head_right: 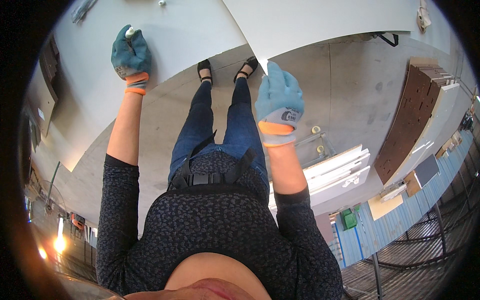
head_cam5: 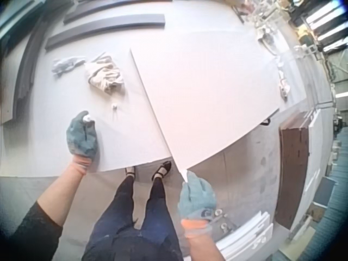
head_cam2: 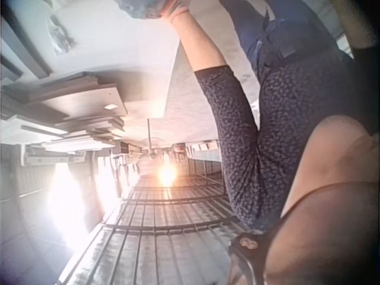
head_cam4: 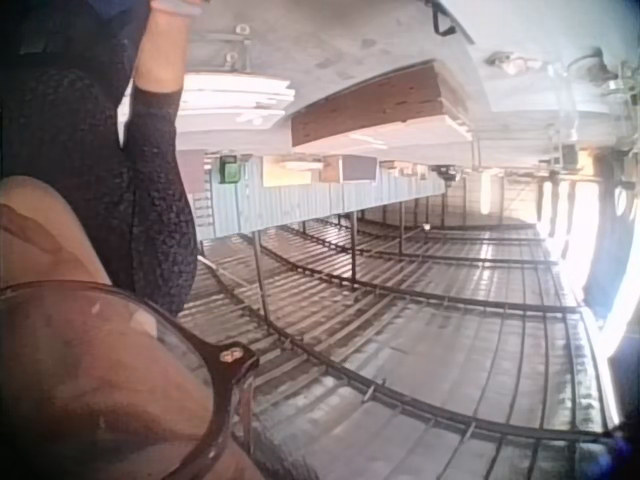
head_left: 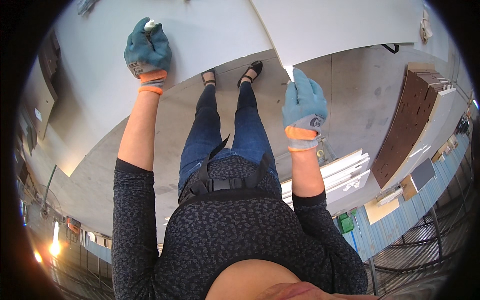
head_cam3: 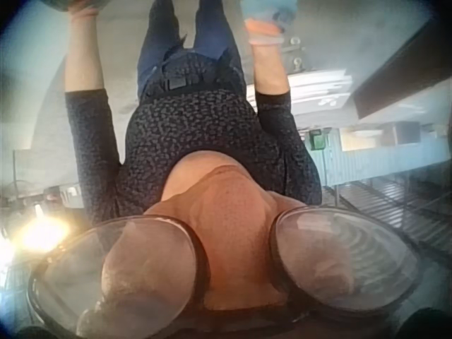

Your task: The person applies adhesive to a thin edge strip and presses it onto the edge of a white board. They then wipe the surface with a cloth and a liquid from a bottle, flip the board, and place it on a stack.

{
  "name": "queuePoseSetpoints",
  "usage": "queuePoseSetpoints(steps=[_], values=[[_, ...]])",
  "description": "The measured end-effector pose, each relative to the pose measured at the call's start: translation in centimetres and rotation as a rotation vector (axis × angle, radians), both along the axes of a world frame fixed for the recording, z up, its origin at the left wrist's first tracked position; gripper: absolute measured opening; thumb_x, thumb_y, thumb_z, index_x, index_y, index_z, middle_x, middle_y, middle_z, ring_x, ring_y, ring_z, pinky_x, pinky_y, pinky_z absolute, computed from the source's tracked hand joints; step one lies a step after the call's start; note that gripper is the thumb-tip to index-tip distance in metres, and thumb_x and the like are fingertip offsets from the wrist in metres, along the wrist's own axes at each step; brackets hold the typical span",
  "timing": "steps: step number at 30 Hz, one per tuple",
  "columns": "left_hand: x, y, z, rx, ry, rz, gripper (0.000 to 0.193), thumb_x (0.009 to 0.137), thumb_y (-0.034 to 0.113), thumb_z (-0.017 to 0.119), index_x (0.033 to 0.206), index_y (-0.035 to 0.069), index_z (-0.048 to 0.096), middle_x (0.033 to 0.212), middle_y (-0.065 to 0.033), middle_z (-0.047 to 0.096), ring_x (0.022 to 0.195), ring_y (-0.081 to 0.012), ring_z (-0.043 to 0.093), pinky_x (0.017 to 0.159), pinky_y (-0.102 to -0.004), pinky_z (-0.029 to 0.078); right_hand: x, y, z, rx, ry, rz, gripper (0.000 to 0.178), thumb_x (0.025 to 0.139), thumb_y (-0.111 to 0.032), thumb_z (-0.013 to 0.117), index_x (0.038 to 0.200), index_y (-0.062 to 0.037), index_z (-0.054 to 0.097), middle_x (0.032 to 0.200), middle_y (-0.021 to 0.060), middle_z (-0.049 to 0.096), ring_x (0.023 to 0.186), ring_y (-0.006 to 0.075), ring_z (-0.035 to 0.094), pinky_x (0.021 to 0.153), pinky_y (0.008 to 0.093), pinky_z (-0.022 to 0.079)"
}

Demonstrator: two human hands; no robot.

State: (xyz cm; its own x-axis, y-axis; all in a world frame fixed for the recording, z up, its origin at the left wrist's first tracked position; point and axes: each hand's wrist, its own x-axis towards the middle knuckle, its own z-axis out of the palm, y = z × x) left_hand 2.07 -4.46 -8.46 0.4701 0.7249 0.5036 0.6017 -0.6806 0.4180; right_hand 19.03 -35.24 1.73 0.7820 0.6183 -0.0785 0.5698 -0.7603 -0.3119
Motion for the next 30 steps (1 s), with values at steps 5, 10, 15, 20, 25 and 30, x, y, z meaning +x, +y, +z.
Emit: queuePoseSetpoints(steps=[5, 10, 15, 20, 25, 30], values=[[0.1, -0.5, 0.6, -0.087, 0.037, 0.029, 0.026, 0.096, 0.025, 0.073, 0.111, 0.005, 0.073, 0.097, -0.0149, 0.075, 0.084, -0.0311, 0.072, 0.077, -0.0398, 0.058, -0.1, 0.5, -0.2, -0.063, 0.036, -0.004, 0.031, 0.093, -0.02, 0.068, 0.124, -0.0204, 0.071, 0.108, 0.0093, 0.07, 0.091, 0.0339, 0.07, 0.075, 0.0463, 0.058], [0.1, -0.4, 0.3, -0.052, 0.031, 0.021, 0.025, 0.095, 0.025, 0.073, 0.111, 0.005, 0.073, 0.096, -0.0146, 0.075, 0.084, -0.0307, 0.072, 0.077, -0.0399, 0.058, -0.3, 0.9, 0.2, -0.126, 0.031, -0.012, 0.031, 0.093, -0.019, 0.068, 0.124, -0.0204, 0.069, 0.108, 0.0104, 0.07, 0.092, 0.0359, 0.07, 0.076, 0.0474, 0.058], [0.1, 0.0, -0.2, 0.006, -0.006, -0.007, 0.025, 0.094, 0.027, 0.072, 0.114, 0.012, 0.068, 0.087, -0.0139, 0.073, 0.075, -0.0346, 0.071, 0.067, -0.0437, 0.057, 0.0, 0.2, 0.9, -0.251, 0.09, 0.032, 0.029, 0.094, -0.02, 0.067, 0.123, -0.0195, 0.069, 0.109, 0.0123, 0.069, 0.093, 0.0383, 0.07, 0.077, 0.0487, 0.057], [0.2, -0.2, 0.3, -0.013, 0.02, 0.01, 0.025, 0.094, 0.027, 0.071, 0.113, 0.012, 0.068, 0.09, -0.0143, 0.074, 0.076, -0.0351, 0.071, 0.068, -0.0439, 0.058, -0.4, -1.4, 1.5, -0.242, 0.122, -0.017, 0.029, 0.094, -0.02, 0.068, 0.122, -0.019, 0.068, 0.108, 0.0123, 0.069, 0.093, 0.038, 0.07, 0.077, 0.0487, 0.057], [0.0, -0.2, 0.3, -0.004, 0.02, 0.009, 0.024, 0.094, 0.027, 0.07, 0.113, 0.012, 0.068, 0.09, -0.0145, 0.074, 0.077, -0.0358, 0.071, 0.069, -0.0441, 0.058, -0.1, -0.2, 2.1, -0.151, 0.018, 0.014, 0.03, 0.094, -0.021, 0.069, 0.124, -0.0206, 0.068, 0.108, 0.0104, 0.069, 0.093, 0.0363, 0.07, 0.077, 0.0475, 0.057], [0.3, -0.4, 0.7, -0.039, 0.028, 0.027, 0.024, 0.095, 0.026, 0.07, 0.114, 0.013, 0.068, 0.091, -0.0147, 0.074, 0.078, -0.0363, 0.071, 0.069, -0.0444, 0.058, -0.3, 0.7, 2.1, -0.069, 0.027, 0.019, 0.032, 0.094, -0.02, 0.068, 0.126, -0.0192, 0.07, 0.107, 0.01, 0.073, 0.09, 0.0357, 0.07, 0.077, 0.0465, 0.057]])
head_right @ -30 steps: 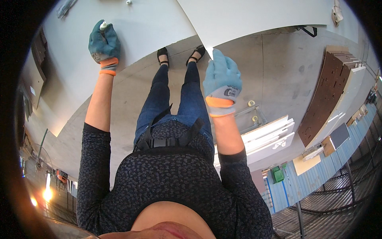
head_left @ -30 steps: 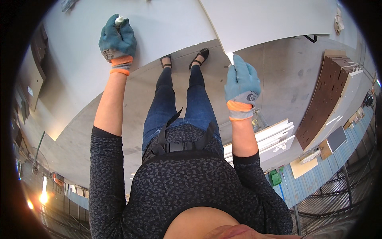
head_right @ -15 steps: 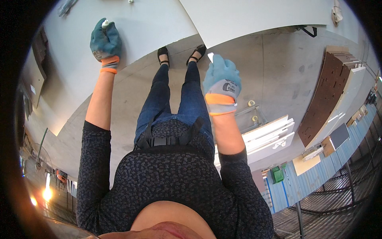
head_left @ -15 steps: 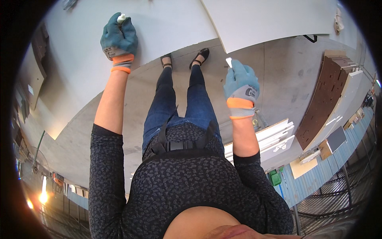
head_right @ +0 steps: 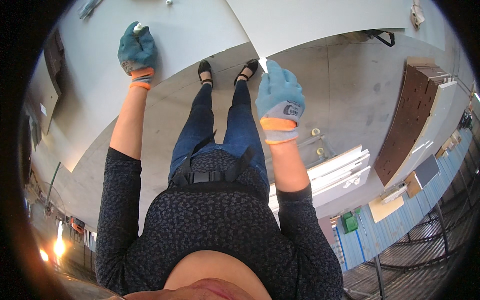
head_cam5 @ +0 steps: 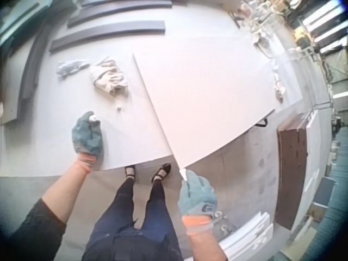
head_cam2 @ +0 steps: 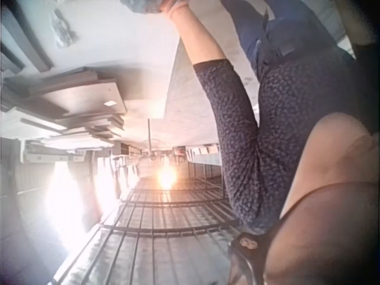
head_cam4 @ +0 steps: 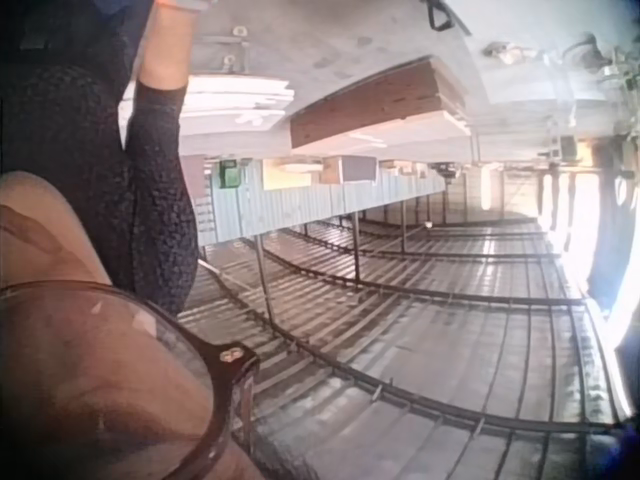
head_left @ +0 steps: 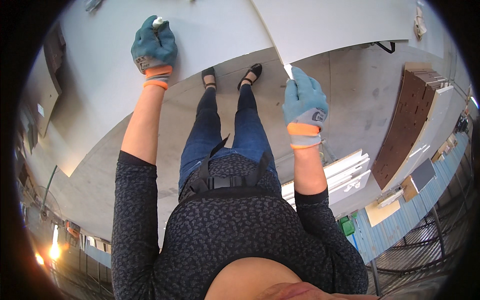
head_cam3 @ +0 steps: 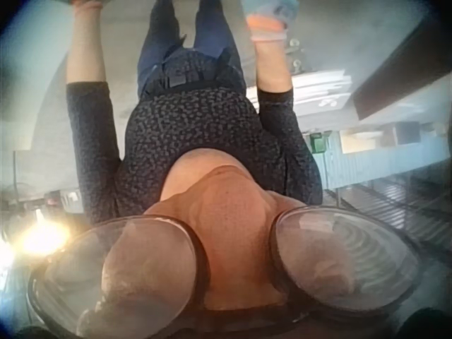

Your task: The person applies adhesive to a thin edge strip and presses it onto the edge of a white board. They then wipe the surface with a cloth and a liquid from a bottle, flip the board, and place it on a stack.

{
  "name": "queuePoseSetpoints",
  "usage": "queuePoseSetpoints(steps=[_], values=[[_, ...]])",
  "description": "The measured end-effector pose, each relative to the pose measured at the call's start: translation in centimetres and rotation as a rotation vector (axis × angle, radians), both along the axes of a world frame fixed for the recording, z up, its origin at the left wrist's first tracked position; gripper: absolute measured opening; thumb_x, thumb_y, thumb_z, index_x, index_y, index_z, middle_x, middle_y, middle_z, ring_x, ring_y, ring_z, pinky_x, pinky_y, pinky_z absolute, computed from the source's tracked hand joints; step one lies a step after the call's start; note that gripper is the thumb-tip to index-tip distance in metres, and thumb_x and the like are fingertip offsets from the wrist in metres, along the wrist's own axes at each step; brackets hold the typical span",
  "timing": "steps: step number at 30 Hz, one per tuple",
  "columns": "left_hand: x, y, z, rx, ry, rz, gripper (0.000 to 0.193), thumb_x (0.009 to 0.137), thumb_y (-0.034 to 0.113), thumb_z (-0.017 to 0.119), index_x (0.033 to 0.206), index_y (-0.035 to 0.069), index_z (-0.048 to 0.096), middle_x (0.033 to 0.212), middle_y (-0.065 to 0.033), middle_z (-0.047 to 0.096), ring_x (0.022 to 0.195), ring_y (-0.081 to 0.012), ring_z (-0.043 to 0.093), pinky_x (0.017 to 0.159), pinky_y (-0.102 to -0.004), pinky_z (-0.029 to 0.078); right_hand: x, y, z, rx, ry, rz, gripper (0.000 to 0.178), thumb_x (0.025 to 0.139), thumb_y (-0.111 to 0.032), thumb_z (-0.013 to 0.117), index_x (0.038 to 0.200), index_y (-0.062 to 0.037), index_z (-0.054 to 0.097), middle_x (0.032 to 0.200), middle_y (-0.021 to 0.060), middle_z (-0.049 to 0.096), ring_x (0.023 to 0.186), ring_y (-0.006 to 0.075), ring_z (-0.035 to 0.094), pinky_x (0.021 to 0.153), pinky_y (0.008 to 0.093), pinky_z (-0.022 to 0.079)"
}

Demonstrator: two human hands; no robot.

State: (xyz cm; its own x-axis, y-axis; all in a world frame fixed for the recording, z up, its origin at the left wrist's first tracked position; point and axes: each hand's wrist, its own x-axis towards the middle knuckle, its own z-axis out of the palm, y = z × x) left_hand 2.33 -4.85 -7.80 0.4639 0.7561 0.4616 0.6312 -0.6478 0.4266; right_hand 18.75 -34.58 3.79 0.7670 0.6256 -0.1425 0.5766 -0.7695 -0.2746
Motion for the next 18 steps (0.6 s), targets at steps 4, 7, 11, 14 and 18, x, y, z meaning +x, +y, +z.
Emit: queuePoseSetpoints(steps=[4, 7, 11, 14, 18], values=[[0.1, 0.1, 0.2, 0.031, 0.003, -0.028, 0.024, 0.095, 0.027, 0.068, 0.114, 0.012, 0.068, 0.091, -0.0147, 0.074, 0.079, -0.0361, 0.071, 0.069, -0.0448, 0.058, -0.2, 0.3, 0.3, 0.452, 0.506, -0.295, 0.031, 0.099, -0.017, 0.065, 0.126, -0.0042, 0.07, 0.104, 0.0119, 0.076, 0.08, 0.0239, 0.071, 0.067, 0.0344, 0.056], [-0.3, 0.3, 0.1, 0.029, 0.01, -0.037, 0.024, 0.096, 0.029, 0.067, 0.114, 0.013, 0.068, 0.09, -0.0141, 0.074, 0.079, -0.0365, 0.071, 0.069, -0.0451, 0.058, -0.7, 1.2, 3.7, 0.6, 1.06, -0.68, 0.033, 0.102, -0.018, 0.064, 0.126, 0.0046, 0.069, 0.103, 0.0125, 0.076, 0.077, 0.0149, 0.068, 0.061, 0.026, 0.054], [0.1, 0.1, 0.8, -0.019, 0.02, 0.009, 0.024, 0.096, 0.029, 0.067, 0.111, 0.012, 0.07, 0.091, -0.0139, 0.074, 0.08, -0.036, 0.072, 0.071, -0.0449, 0.058, -1.2, 1.6, 5.6, 0.659, 1.156, -0.669, 0.033, 0.103, -0.018, 0.064, 0.126, 0.0042, 0.069, 0.103, 0.0122, 0.075, 0.075, 0.0139, 0.067, 0.058, 0.0238, 0.052], [-0.2, 0.2, 0.9, -0.019, -0.029, 0.011, 0.024, 0.095, 0.029, 0.068, 0.11, 0.011, 0.07, 0.091, -0.0143, 0.074, 0.081, -0.0366, 0.072, 0.072, -0.0448, 0.058, -2.2, 2.3, 6.9, 0.666, 1.174, -0.657, 0.033, 0.103, -0.017, 0.064, 0.127, 0.0038, 0.068, 0.102, 0.0111, 0.075, 0.075, 0.0133, 0.067, 0.06, 0.0237, 0.052], [-0.5, -0.8, 2.4, -0.41, -0.362, -0.117, 0.025, 0.096, 0.025, 0.07, 0.11, 0.005, 0.071, 0.093, -0.0137, 0.075, 0.08, -0.0279, 0.071, 0.075, -0.039, 0.057, -3.8, 3.5, 7.8, 0.701, 1.116, -0.562, 0.029, 0.102, -0.013, 0.061, 0.124, 0.0034, 0.071, 0.102, 0.01, 0.076, 0.075, 0.0114, 0.068, 0.06, 0.0215, 0.051]])
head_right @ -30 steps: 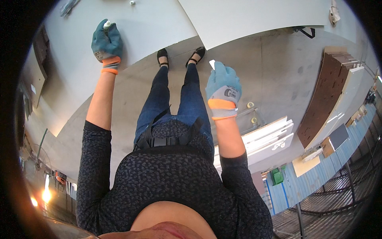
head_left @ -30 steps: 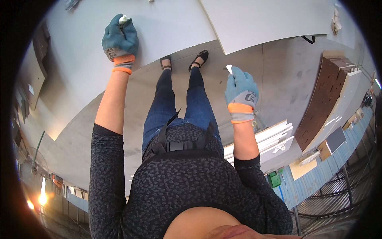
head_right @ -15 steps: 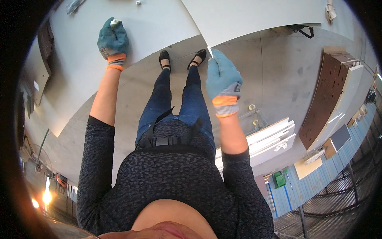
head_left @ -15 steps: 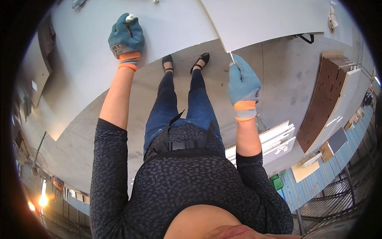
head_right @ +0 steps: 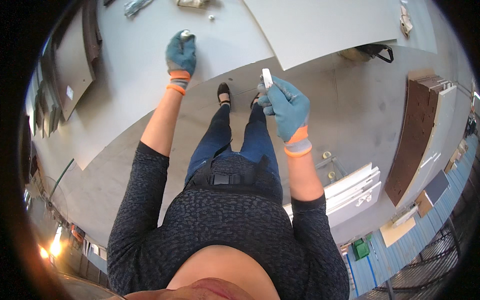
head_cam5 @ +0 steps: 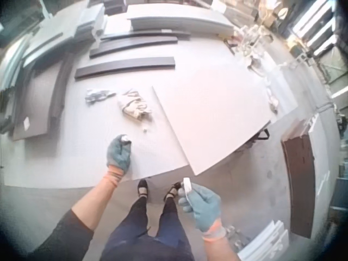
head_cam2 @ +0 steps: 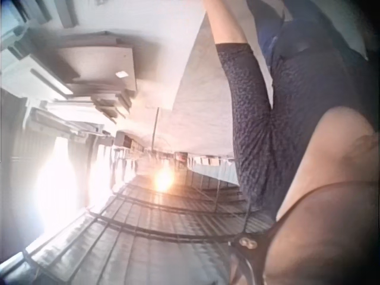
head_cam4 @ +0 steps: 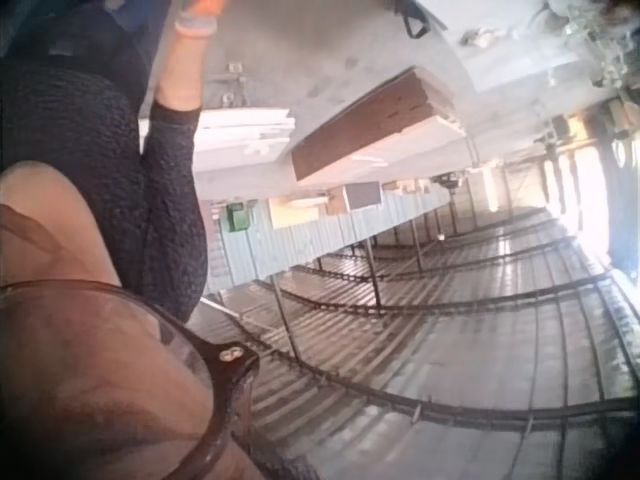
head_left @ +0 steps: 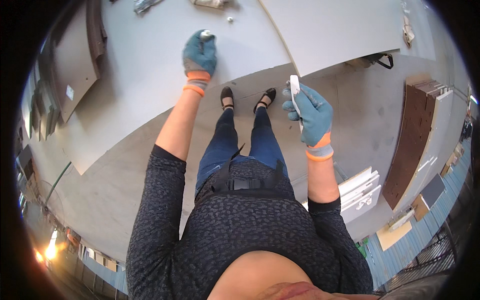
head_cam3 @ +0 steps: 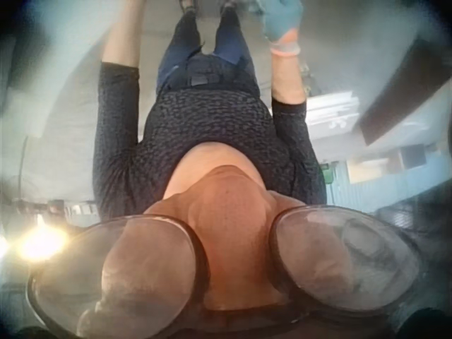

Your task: The person applies adhesive to a thin edge strip and presses it onto the edge of a white board. They then wipe the surface with a cloth and a liquid from a bottle, flip the board, and place it on a stack.

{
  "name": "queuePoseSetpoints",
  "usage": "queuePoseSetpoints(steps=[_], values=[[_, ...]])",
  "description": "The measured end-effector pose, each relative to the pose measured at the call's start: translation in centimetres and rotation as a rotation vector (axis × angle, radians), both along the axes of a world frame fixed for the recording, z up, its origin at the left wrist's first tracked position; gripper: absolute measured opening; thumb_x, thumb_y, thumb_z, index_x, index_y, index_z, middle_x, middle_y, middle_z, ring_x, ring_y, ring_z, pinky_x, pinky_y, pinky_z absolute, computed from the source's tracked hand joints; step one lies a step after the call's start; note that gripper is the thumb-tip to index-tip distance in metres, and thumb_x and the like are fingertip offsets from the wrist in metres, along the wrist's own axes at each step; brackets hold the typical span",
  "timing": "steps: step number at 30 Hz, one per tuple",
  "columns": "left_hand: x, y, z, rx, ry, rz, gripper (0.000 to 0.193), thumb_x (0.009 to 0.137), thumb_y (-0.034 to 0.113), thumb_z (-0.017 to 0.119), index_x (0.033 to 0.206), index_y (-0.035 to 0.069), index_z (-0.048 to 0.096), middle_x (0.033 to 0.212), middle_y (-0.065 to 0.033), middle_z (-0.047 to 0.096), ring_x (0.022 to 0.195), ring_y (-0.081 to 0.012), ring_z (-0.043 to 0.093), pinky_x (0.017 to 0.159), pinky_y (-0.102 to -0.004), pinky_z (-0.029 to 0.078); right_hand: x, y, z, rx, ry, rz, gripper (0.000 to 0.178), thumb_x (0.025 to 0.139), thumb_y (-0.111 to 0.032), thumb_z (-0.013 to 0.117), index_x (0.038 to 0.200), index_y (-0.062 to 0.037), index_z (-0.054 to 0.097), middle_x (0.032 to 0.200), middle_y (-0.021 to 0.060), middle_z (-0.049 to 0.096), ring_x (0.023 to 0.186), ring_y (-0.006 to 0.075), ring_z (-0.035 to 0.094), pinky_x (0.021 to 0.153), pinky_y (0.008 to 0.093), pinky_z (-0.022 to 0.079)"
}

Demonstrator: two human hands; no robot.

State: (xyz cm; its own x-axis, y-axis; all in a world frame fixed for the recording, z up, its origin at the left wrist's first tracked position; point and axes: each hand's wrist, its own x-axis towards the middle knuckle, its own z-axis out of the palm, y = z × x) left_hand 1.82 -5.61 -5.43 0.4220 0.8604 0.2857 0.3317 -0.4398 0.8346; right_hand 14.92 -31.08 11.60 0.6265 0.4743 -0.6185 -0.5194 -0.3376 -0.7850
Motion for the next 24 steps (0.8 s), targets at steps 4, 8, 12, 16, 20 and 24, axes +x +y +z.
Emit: queuePoseSetpoints(steps=[4, 8, 12, 16, 20, 24], values=[[-0.4, -5.2, 6.9, -0.482, -0.138, -0.22, 0.025, 0.095, 0.01, 0.07, 0.117, 0.0, 0.069, 0.095, -0.0121, 0.074, 0.084, -0.0183, 0.069, 0.078, -0.031, 0.056, -1.6, 1.2, 0.9, 0.005, -0.355, 0.099, 0.025, 0.098, -0.007, 0.063, 0.118, 0.0019, 0.075, 0.102, 0.0093, 0.076, 0.078, 0.0133, 0.07, 0.066, 0.0239, 0.054], [-2.6, -7.7, 13.0, -0.411, -0.085, -0.424, 0.03, 0.096, 0.001, 0.065, 0.126, -0.002, 0.066, 0.1, -0.0087, 0.071, 0.09, -0.0138, 0.07, 0.081, -0.0282, 0.057, -2.4, 3.1, 2.2, 0.137, -0.804, 0.276, 0.027, 0.091, 0.0, 0.065, 0.115, 0.0021, 0.075, 0.102, 0.0137, 0.076, 0.083, 0.0219, 0.073, 0.074, 0.031, 0.057], [-3.4, -7.6, 16.1, -0.344, -0.027, -0.516, 0.03, 0.093, -0.002, 0.066, 0.123, -0.002, 0.066, 0.102, -0.0132, 0.073, 0.091, -0.02, 0.073, 0.082, -0.033, 0.059, -3.1, 4.1, 4.1, 0.158, -0.944, 0.364, 0.028, 0.086, 0.003, 0.066, 0.113, 0.0017, 0.076, 0.102, 0.0177, 0.075, 0.087, 0.0286, 0.073, 0.078, 0.0356, 0.057], [-3.7, -7.1, 17.0, -0.316, -0.051, -0.567, 0.028, 0.093, -0.002, 0.066, 0.121, -0.002, 0.065, 0.101, -0.014, 0.073, 0.09, -0.0225, 0.074, 0.081, -0.0344, 0.059, -3.7, 4.6, 4.9, 0.175, -1.009, 0.373, 0.026, 0.086, 0.002, 0.067, 0.111, 0.0004, 0.076, 0.101, 0.017, 0.075, 0.087, 0.0293, 0.073, 0.079, 0.0362, 0.058], [-4.0, -6.5, 17.0, -0.219, -0.051, -0.603, 0.026, 0.093, -0.001, 0.068, 0.118, -0.001, 0.066, 0.099, -0.0145, 0.073, 0.088, -0.0242, 0.074, 0.078, -0.0349, 0.058, -4.2, 4.8, 4.6, 0.172, -1.05, 0.385, 0.026, 0.086, 0.001, 0.068, 0.111, -0.0016, 0.077, 0.101, 0.0168, 0.075, 0.088, 0.0309, 0.073, 0.079, 0.0372, 0.058], [-4.2, -6.6, 17.0, -0.223, -0.041, -0.596, 0.024, 0.092, 0.0, 0.07, 0.116, -0.001, 0.066, 0.096, -0.0143, 0.073, 0.086, -0.0255, 0.073, 0.077, -0.0352, 0.058, -4.6, 5.0, 4.2, 0.161, -1.081, 0.401, 0.027, 0.085, -0.001, 0.07, 0.11, -0.0038, 0.077, 0.102, 0.0165, 0.075, 0.089, 0.0325, 0.073, 0.079, 0.0381, 0.058]])
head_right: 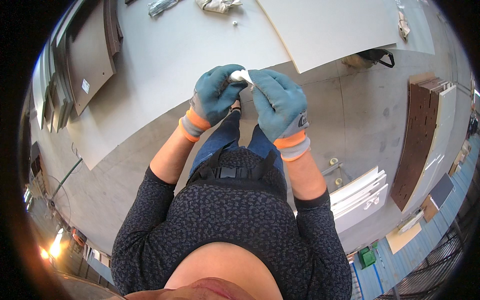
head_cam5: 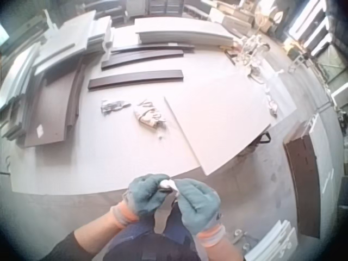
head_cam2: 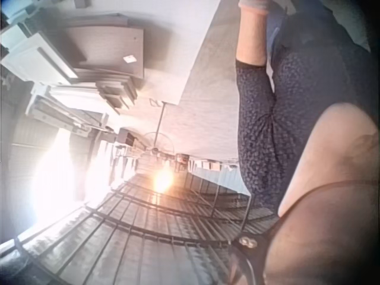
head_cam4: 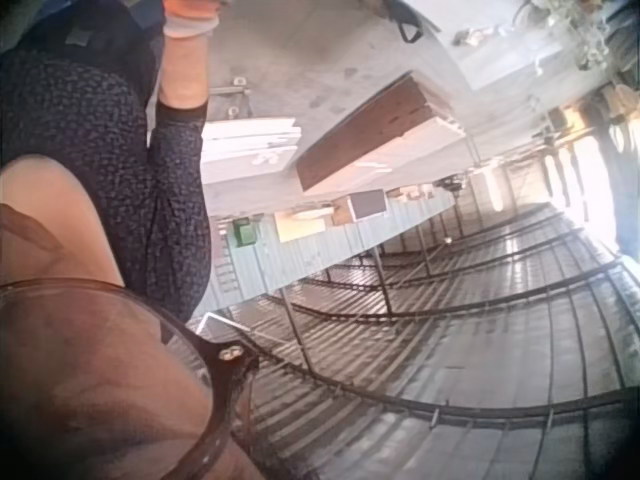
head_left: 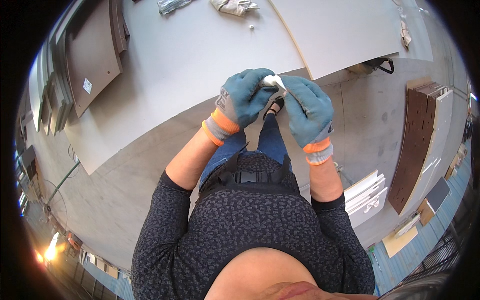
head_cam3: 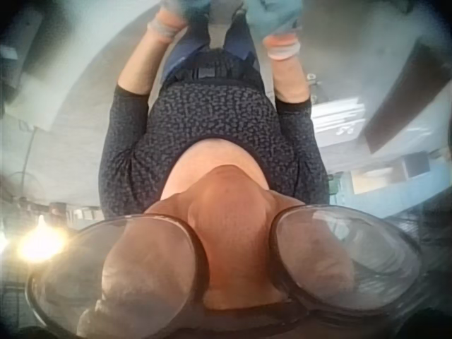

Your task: The person applies adhesive to a thin edge strip and presses it onto the edge of a white board. They then wipe the surface with a cloth and a liquid from a bottle, flip the board, and place it on a stack.

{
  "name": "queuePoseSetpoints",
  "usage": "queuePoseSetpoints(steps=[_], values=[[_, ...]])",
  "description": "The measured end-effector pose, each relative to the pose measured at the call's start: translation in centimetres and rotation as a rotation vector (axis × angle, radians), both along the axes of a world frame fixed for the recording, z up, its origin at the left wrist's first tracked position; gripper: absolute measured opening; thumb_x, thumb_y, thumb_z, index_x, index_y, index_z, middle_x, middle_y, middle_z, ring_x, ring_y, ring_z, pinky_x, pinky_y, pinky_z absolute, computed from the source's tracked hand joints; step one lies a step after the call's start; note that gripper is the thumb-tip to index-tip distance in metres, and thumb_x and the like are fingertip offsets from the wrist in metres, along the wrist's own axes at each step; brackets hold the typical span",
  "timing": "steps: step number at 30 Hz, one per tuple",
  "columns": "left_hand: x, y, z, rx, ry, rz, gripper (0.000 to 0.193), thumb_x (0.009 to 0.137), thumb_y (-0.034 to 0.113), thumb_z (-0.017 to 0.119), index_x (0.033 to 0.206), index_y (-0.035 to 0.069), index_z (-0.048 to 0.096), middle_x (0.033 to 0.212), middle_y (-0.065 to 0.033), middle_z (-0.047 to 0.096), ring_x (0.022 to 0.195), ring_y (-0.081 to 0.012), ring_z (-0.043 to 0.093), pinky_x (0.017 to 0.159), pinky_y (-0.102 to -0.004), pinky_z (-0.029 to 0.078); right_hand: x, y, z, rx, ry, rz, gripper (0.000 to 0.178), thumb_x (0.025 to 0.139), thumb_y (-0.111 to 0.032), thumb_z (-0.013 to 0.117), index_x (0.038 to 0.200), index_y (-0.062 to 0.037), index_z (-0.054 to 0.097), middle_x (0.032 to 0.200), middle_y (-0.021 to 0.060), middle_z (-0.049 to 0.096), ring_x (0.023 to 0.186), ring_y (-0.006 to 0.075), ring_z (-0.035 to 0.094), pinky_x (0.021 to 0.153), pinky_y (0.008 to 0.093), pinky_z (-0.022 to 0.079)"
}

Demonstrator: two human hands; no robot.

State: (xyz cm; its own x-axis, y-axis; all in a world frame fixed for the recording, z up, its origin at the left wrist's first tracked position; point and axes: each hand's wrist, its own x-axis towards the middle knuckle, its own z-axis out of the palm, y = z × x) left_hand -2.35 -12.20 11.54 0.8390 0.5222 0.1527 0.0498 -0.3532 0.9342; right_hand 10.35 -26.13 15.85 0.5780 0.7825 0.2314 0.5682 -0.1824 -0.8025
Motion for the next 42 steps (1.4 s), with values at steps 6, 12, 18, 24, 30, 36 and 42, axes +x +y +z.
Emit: queuePoseSetpoints(steps=[6, 12, 18, 24, 30, 36, 42], values=[[-0.6, 0.2, 0.9, 0.037, -0.038, -0.024, 0.024, 0.09, 0.0, 0.071, 0.114, 0.0, 0.067, 0.093, -0.0141, 0.073, 0.083, -0.0269, 0.073, 0.075, -0.0356, 0.057, 0.1, 0.0, -0.4, -0.13, -0.226, 0.009, 0.029, 0.084, -0.005, 0.073, 0.112, -0.0092, 0.077, 0.106, 0.0134, 0.075, 0.091, 0.0336, 0.072, 0.079, 0.0404, 0.058], [-1.2, 0.8, 1.6, -0.02, -0.062, 0.042, 0.025, 0.09, 0.001, 0.072, 0.115, 0.0, 0.068, 0.095, -0.0131, 0.074, 0.086, -0.0236, 0.073, 0.077, -0.0342, 0.058, -0.1, 0.7, -1.1, -0.073, -0.276, -0.121, 0.027, 0.088, -0.007, 0.071, 0.115, -0.0083, 0.076, 0.101, 0.0124, 0.075, 0.087, 0.0283, 0.073, 0.075, 0.0374, 0.057], [-1.6, 1.5, 1.6, -0.034, -0.002, 0.129, 0.025, 0.092, 0.002, 0.07, 0.117, 0.0, 0.068, 0.099, -0.0129, 0.075, 0.09, -0.0211, 0.074, 0.08, -0.0329, 0.059, -1.1, 1.9, 2.6, -0.086, 0.908, -0.326, 0.029, 0.1, -0.015, 0.065, 0.123, 0.0011, 0.073, 0.097, 0.0077, 0.078, 0.078, 0.0097, 0.069, 0.064, 0.0231, 0.053], [0.6, 1.9, 2.1, -0.105, -0.005, 0.147, 0.026, 0.094, 0.003, 0.069, 0.119, -0.001, 0.068, 0.101, -0.0124, 0.074, 0.09, -0.0188, 0.072, 0.081, -0.0314, 0.058, 1.2, 2.9, 2.8, -0.092, 1.024, -0.237, 0.029, 0.101, -0.015, 0.063, 0.124, 0.001, 0.073, 0.102, 0.0086, 0.078, 0.078, 0.0099, 0.07, 0.065, 0.0221, 0.053], [3.3, 2.4, 3.3, -0.254, 0.063, 0.231, 0.024, 0.095, 0.004, 0.067, 0.119, -0.002, 0.068, 0.098, -0.0095, 0.072, 0.087, -0.0136, 0.068, 0.078, -0.0289, 0.057, 4.5, 5.1, 2.9, -0.103, 0.954, -0.12, 0.029, 0.099, -0.01, 0.063, 0.124, 0.0024, 0.072, 0.104, 0.0095, 0.077, 0.084, 0.0131, 0.071, 0.07, 0.0252, 0.055], [2.4, 4.8, -1.4, -0.313, 0.065, 0.456, 0.018, 0.099, 0.006, 0.066, 0.115, -0.003, 0.068, 0.098, -0.0082, 0.071, 0.089, -0.0118, 0.067, 0.081, -0.0274, 0.055, 7.7, 9.8, -3.0, 0.059, 0.051, 0.1, 0.026, 0.089, -0.002, 0.068, 0.114, -0.0028, 0.075, 0.103, 0.0174, 0.075, 0.089, 0.0316, 0.073, 0.078, 0.0373, 0.058], [0.4, 14.6, -6.6, 0.128, -0.011, 0.634, 0.021, 0.093, 0.01, 0.074, 0.11, 0.0, 0.068, 0.094, -0.0132, 0.073, 0.08, -0.0225, 0.07, 0.075, -0.0341, 0.057, 6.8, 19.6, -8.1, -0.031, -0.201, 0.198, 0.028, 0.089, -0.013, 0.069, 0.117, -0.0137, 0.071, 0.109, 0.0122, 0.071, 0.096, 0.0365, 0.069, 0.079, 0.0463, 0.057]])
